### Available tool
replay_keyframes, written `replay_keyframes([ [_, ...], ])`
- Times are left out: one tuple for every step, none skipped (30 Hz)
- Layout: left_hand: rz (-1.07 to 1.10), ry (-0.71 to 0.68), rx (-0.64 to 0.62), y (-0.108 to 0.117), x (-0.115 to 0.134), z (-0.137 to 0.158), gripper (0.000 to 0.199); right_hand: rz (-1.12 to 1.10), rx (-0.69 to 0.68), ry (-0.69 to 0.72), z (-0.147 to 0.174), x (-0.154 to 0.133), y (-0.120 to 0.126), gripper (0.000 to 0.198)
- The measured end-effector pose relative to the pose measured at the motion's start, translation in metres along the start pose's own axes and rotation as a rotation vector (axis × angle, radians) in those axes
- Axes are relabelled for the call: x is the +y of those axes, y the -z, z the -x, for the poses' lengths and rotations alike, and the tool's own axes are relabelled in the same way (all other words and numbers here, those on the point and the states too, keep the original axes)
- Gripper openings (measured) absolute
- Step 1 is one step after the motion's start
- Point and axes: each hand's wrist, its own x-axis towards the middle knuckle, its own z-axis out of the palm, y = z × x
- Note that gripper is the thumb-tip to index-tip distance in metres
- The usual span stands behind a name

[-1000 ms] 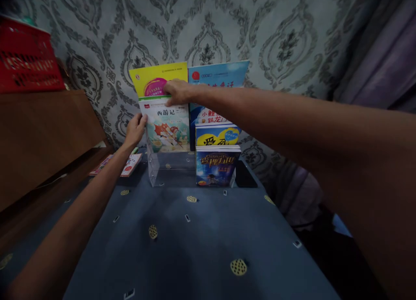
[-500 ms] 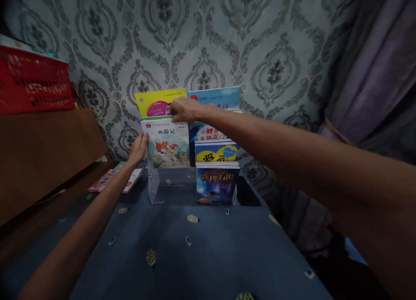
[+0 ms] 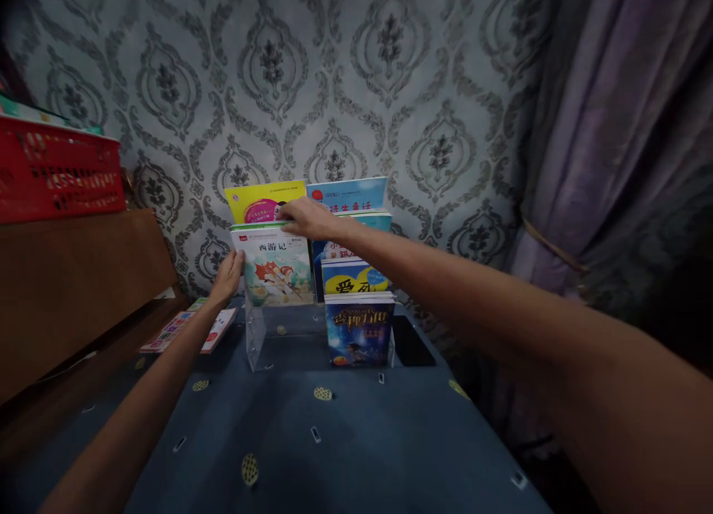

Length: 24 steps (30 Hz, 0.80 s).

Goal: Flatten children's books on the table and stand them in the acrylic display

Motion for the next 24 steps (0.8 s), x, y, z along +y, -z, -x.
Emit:
replay_keyframes([
  [-0.006,-0.009,0.003,0.001,0.001,0.001,0.056,-0.042,0.071,-0.001,0.007,0.003,0.001,0.029],
  [-0.015,-0.014,0.007,0.001,0.002,0.002,0.056,-0.079,0.154,-0.014,0.017,0.006,0.003,0.032],
  [-0.025,-0.015,0.012,0.002,0.003,0.004,0.055,-0.106,0.248,-0.042,0.029,0.011,0.004,0.035],
  [-0.034,-0.011,0.015,0.002,0.004,0.005,0.055,-0.116,0.341,-0.08,0.043,0.018,0.005,0.036],
  [-0.042,-0.003,0.019,0.003,0.004,0.006,0.055,-0.112,0.441,-0.129,0.058,0.026,0.005,0.037],
  [-0.046,0.005,0.022,0.003,0.005,0.007,0.055,-0.103,0.545,-0.187,0.074,0.036,0.004,0.038],
  [-0.044,0.014,0.026,0.003,0.005,0.007,0.056,-0.098,0.644,-0.241,0.09,0.047,0.001,0.038],
  [-0.037,0.02,0.03,0.003,0.005,0.007,0.056,-0.102,0.728,-0.289,0.106,0.059,-0.004,0.04],
  [-0.026,0.024,0.036,0.003,0.004,0.007,0.056,-0.122,0.786,-0.342,0.119,0.072,-0.011,0.042],
  [-0.012,0.026,0.043,0.002,0.003,0.007,0.056,-0.158,0.814,-0.406,0.131,0.084,-0.019,0.046],
  [0.004,0.031,0.049,0.001,0.002,0.006,0.056,-0.208,0.823,-0.474,0.141,0.095,-0.028,0.052],
  [0.019,0.038,0.054,0.0,0.0,0.006,0.056,-0.278,0.812,-0.541,0.148,0.104,-0.038,0.056],
  [0.031,0.05,0.058,0.0,-0.001,0.005,0.055,-0.353,0.805,-0.602,0.153,0.111,-0.048,0.058],
  [0.042,0.064,0.062,-0.001,-0.003,0.004,0.054,-0.424,0.8,-0.651,0.156,0.116,-0.057,0.058],
  [0.053,0.078,0.068,-0.002,-0.005,0.004,0.053,-0.487,0.776,-0.682,0.157,0.118,-0.066,0.056],
  [0.063,0.089,0.076,-0.003,-0.006,0.003,0.051,-0.537,0.746,-0.706,0.157,0.118,-0.073,0.053],
  [0.071,0.097,0.086,-0.004,-0.007,0.003,0.049,-0.574,0.717,-0.721,0.156,0.117,-0.079,0.052],
  [0.078,0.101,0.098,-0.004,-0.008,0.003,0.047,-0.598,0.687,-0.731,0.156,0.114,-0.084,0.051],
  [0.081,0.101,0.109,-0.005,-0.008,0.003,0.046,-0.605,0.663,-0.741,0.155,0.111,-0.088,0.052],
  [0.078,0.099,0.119,-0.006,-0.008,0.003,0.044,-0.599,0.643,-0.748,0.155,0.107,-0.091,0.052],
  [0.07,0.096,0.128,-0.006,-0.008,0.003,0.043,-0.581,0.63,-0.753,0.155,0.104,-0.093,0.052],
  [0.057,0.091,0.134,-0.007,-0.007,0.003,0.042,-0.553,0.619,-0.76,0.155,0.1,-0.095,0.052],
  [0.04,0.087,0.138,-0.008,-0.006,0.003,0.041,-0.523,0.608,-0.766,0.155,0.098,-0.096,0.051],
  [0.021,0.084,0.143,-0.009,-0.006,0.004,0.041,-0.493,0.598,-0.77,0.155,0.096,-0.096,0.051],
])
